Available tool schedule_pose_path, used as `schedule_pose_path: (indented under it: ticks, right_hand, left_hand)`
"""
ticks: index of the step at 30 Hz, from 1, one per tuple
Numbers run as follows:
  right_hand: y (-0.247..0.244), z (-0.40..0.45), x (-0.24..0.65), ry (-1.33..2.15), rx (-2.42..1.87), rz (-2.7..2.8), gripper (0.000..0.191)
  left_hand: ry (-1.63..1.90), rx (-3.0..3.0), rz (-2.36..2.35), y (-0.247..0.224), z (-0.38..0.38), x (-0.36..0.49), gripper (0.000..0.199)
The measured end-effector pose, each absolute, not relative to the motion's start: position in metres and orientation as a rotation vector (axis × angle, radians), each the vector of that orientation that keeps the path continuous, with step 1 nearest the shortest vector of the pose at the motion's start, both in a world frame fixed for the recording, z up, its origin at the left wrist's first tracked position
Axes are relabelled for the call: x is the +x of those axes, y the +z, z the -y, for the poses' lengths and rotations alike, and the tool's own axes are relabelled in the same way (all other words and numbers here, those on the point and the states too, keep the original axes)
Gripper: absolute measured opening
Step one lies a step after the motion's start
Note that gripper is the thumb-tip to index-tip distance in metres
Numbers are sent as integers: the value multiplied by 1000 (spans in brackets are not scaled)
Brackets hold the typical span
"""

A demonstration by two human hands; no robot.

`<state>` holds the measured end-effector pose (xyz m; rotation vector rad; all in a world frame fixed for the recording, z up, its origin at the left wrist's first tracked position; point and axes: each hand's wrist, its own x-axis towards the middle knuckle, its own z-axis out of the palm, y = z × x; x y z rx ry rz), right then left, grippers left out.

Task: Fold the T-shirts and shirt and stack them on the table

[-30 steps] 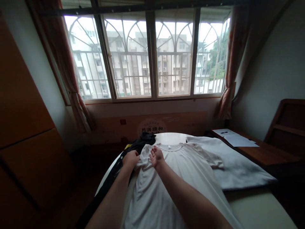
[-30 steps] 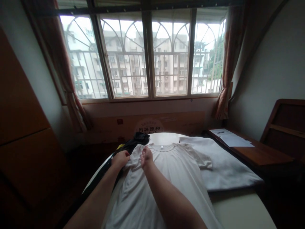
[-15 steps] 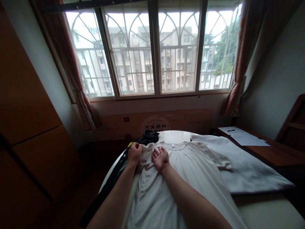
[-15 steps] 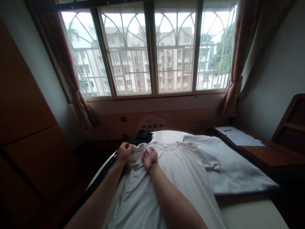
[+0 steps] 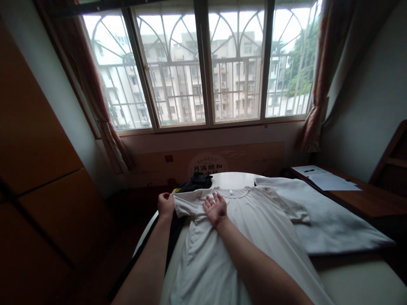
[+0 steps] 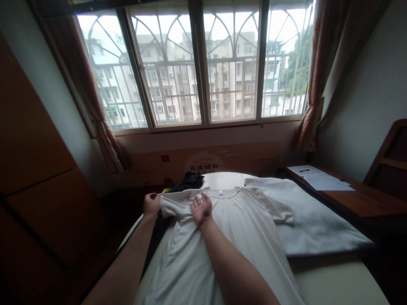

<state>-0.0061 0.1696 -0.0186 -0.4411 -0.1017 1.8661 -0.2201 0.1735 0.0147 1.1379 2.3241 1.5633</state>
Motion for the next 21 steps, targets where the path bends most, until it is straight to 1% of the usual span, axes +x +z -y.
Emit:
schedule_pose_path:
  ticks: [5, 7, 12, 15, 18, 21]
  right_hand:
    - [-21, -170, -6, 1857, -423, 110, 50]
    - [-21, -171, -6, 1859, -414, 116, 49]
    - [-21, -172, -6, 1876, -374, 144, 42]
    - [-21, -171, -6, 1879, -381, 143, 38]
    - [-21, -170, -5, 1881, -383, 138, 37]
    - [-21, -169, -5, 1883, -377, 134, 36]
  left_hand:
    - [1421, 1193, -2280, 10, -176, -219, 55]
    - [1377, 1263, -2282, 14, -172, -217, 60]
    - [1342, 1404, -2365, 32, -159, -210, 53]
    - [1264, 1462, -2447, 42, -153, -208, 52]
    - [1109, 1520, -2546, 51, -147, -208, 52]
    - [858, 1597, -2562, 60, -143, -212, 39]
